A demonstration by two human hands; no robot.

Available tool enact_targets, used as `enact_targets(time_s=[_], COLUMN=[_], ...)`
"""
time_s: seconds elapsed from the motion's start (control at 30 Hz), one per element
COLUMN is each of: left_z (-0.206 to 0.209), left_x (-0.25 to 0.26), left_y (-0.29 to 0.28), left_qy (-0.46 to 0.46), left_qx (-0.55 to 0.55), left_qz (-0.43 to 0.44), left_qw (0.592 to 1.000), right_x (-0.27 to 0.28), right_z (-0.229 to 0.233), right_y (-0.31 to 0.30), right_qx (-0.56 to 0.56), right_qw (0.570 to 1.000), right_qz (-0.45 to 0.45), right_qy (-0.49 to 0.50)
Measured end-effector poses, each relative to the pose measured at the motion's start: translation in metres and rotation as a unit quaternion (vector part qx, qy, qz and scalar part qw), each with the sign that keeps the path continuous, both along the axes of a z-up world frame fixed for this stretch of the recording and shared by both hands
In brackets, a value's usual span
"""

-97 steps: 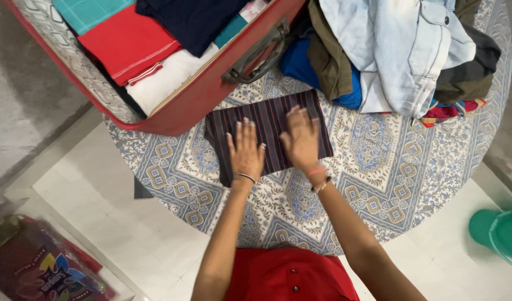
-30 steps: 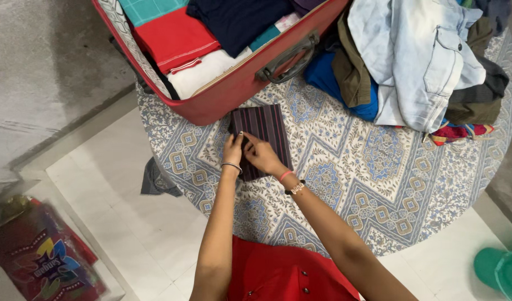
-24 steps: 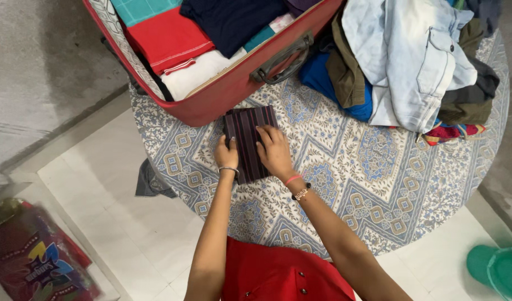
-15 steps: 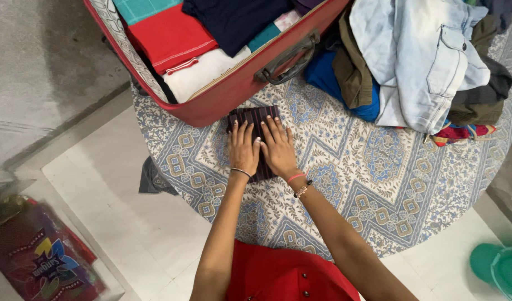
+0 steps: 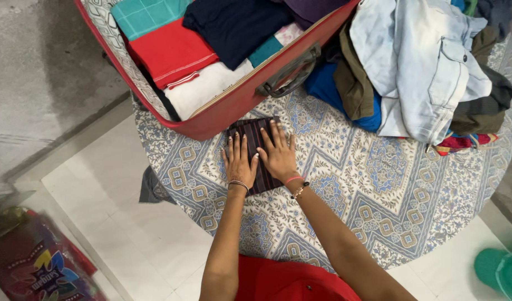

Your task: The person folds a shirt and a pair of jeans by hand on a table and places them into an open suitcase.

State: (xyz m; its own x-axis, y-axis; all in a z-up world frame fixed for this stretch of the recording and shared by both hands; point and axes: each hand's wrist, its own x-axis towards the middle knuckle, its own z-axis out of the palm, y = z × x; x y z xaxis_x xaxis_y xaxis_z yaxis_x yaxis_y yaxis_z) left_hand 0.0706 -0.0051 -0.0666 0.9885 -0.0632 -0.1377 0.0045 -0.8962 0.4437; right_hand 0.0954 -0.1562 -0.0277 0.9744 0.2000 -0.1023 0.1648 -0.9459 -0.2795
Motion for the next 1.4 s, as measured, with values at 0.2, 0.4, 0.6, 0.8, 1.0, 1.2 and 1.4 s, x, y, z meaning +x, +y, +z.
enact_targets(time_s=[0.2, 0.4, 0.6, 0.8, 1.0, 1.2, 1.4], left_z=[-0.005, 0.003, 0.007, 0.013, 0.013, 0.036, 0.019], left_x=[-0.009, -0.031, -0.057, -0.066, -0.068, -0.064, -0.065], left_y=[0.005, 0.024, 0.036, 0.045, 0.048, 0.042, 0.03], left_qy=[-0.033, -0.007, -0.002, 0.088, 0.101, 0.114, -0.027], left_qx=[0.005, 0.063, 0.081, 0.1, 0.067, 0.05, -0.107], left_qz=[0.014, -0.004, -0.067, -0.082, -0.073, -0.044, -0.077], left_qw=[0.999, 0.998, 0.994, 0.988, 0.99, 0.991, 0.991], right_x=[-0.006, -0.039, -0.064, -0.04, -0.008, 0.003, 0.013], right_z=[-0.014, -0.042, -0.03, -0.008, -0.016, 0.0, 0.074], right_y=[-0.008, -0.029, -0.033, -0.03, -0.046, -0.038, -0.053], right_qx=[0.026, 0.116, 0.088, 0.166, 0.307, 0.608, 0.578], right_qw=[0.995, 0.982, 0.984, 0.961, 0.881, 0.647, 0.768], right_qz=[-0.098, -0.139, -0.145, -0.214, -0.27, -0.335, -0.15], right_qy=[0.006, -0.046, -0.043, 0.054, 0.237, 0.317, 0.231])
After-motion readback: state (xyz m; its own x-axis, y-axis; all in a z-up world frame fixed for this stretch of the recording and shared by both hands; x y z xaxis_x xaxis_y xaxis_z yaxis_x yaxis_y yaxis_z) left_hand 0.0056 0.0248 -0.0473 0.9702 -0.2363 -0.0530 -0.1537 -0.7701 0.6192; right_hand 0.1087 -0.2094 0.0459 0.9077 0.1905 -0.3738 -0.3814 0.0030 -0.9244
